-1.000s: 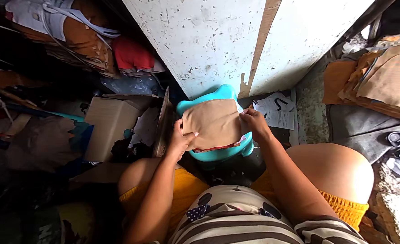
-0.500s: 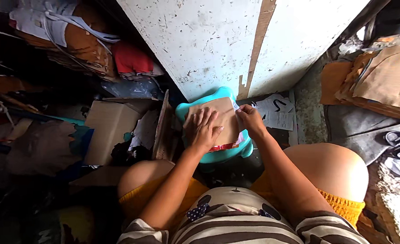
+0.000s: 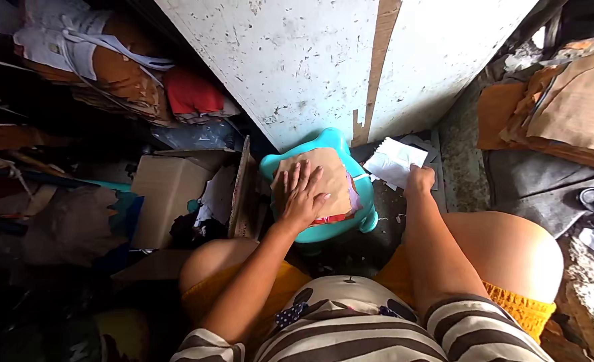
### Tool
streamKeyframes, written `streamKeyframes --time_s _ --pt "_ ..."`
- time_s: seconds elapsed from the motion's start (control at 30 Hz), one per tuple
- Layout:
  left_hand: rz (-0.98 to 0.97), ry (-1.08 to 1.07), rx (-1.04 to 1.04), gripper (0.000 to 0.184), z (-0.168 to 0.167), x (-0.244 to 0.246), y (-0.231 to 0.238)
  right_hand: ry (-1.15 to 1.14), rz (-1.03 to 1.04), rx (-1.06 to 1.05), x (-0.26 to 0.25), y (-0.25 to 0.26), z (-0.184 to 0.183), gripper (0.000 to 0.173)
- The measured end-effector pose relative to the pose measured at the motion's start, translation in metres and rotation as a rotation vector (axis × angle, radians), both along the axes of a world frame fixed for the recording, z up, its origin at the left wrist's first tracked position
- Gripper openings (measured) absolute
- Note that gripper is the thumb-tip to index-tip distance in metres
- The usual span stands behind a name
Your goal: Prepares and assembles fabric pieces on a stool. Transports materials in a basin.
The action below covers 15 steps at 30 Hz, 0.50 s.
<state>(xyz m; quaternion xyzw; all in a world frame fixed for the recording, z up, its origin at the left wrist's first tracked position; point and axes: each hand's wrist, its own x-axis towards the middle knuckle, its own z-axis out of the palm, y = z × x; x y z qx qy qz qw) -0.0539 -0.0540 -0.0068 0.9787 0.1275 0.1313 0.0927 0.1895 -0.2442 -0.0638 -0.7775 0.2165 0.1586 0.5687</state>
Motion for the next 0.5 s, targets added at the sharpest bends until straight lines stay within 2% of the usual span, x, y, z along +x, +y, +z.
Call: streamKeyframes --time_s 0.07,0.13,0.27,0.5 --pt "-0.03 -0.029 -0.09 0.071 0.011 -0.003 -0.007 -0.03 0.06 -0.083 0.002 -0.002 0.007 0.054" --pt "-0.073 -0.021 -0.147 0.059 0.015 -0.007 -0.018 -0.131 0.135 -0.089 0.0 -0.001 0.01 0.057" --pt "-0.032 0.038 -0.149 0.029 0.01 -0.007 -0.022 -0.3 0.334 0.008 -0.012 0.007 0.026 0.045" --pt "0.001 -0.108 -0.465 0.024 0.024 -0.003 -0.011 -0.347 0.489 0.048 -0.027 0.015 0.049 0.032"
